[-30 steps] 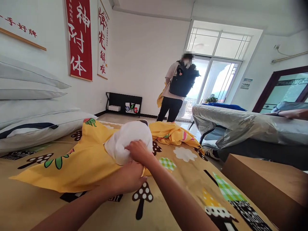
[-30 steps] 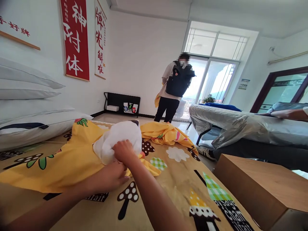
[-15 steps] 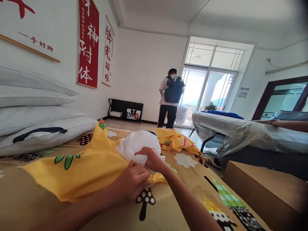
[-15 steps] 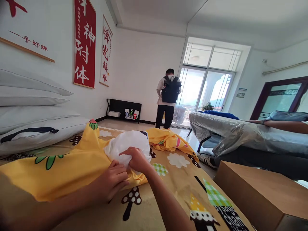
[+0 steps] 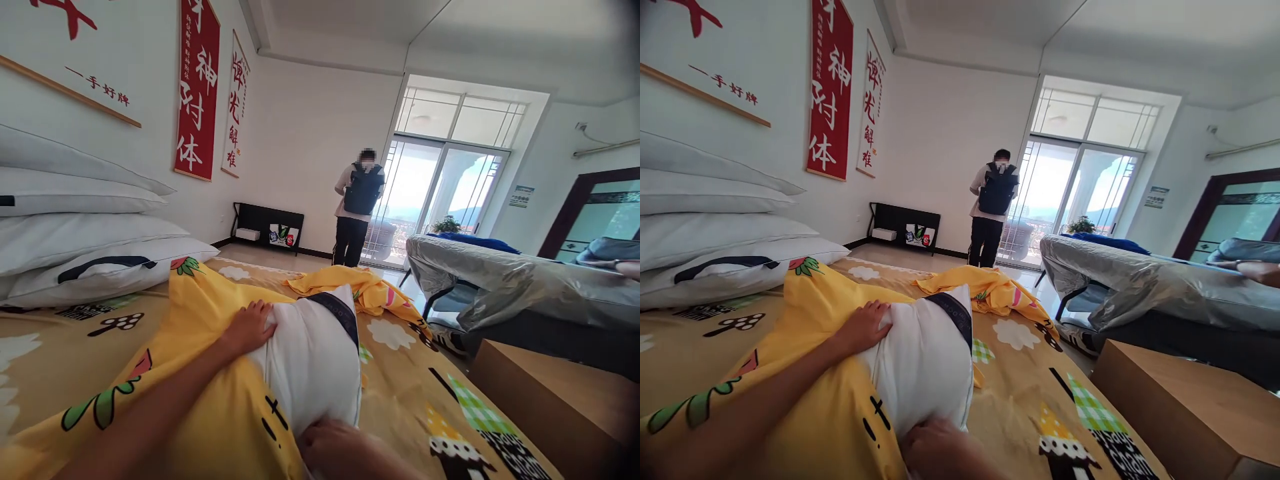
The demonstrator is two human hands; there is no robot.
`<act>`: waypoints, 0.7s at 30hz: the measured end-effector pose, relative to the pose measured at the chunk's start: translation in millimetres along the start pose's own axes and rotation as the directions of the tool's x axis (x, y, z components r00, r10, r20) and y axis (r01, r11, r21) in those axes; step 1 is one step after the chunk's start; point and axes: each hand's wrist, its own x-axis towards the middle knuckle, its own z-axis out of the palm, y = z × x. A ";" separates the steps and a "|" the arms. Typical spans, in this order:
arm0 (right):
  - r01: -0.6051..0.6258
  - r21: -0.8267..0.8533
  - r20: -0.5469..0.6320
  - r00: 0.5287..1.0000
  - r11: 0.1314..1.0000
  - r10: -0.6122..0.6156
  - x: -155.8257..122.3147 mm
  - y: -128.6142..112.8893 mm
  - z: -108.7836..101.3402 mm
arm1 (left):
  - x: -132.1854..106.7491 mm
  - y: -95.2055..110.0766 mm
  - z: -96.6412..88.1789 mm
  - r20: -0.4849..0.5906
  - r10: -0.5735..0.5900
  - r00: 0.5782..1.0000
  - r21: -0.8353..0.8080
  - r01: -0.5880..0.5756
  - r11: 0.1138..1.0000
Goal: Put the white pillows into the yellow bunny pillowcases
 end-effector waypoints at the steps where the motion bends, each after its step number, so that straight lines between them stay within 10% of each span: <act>1: -0.041 0.013 -0.033 0.999 0.999 0.041 -1.9 -1.4 -0.8 | 0.3 -1.6 10.0 0.041 -0.069 0.997 -0.065 0.072 0.995; 6: 0.099 0.307 -0.014 0.995 0.947 -0.099 1.1 -0.6 -72.3 | -13.8 10.4 21.8 0.216 -0.154 0.964 -0.323 0.219 0.920; 10: 0.007 0.137 -0.643 0.762 0.991 0.083 37.5 12.5 -126.1 | -23.3 26.2 -12.7 0.220 -0.099 0.971 -0.374 0.177 0.911; 14: -0.287 -0.123 -0.559 0.811 0.950 0.173 79.2 14.8 -97.2 | -19.0 22.2 -37.0 0.220 -0.082 0.972 -0.441 0.174 0.881; 21: -0.138 -0.313 -0.451 0.892 0.940 -0.019 81.0 -35.8 -43.3 | 0.9 10.2 -39.3 0.182 -0.141 0.973 -0.251 0.185 0.950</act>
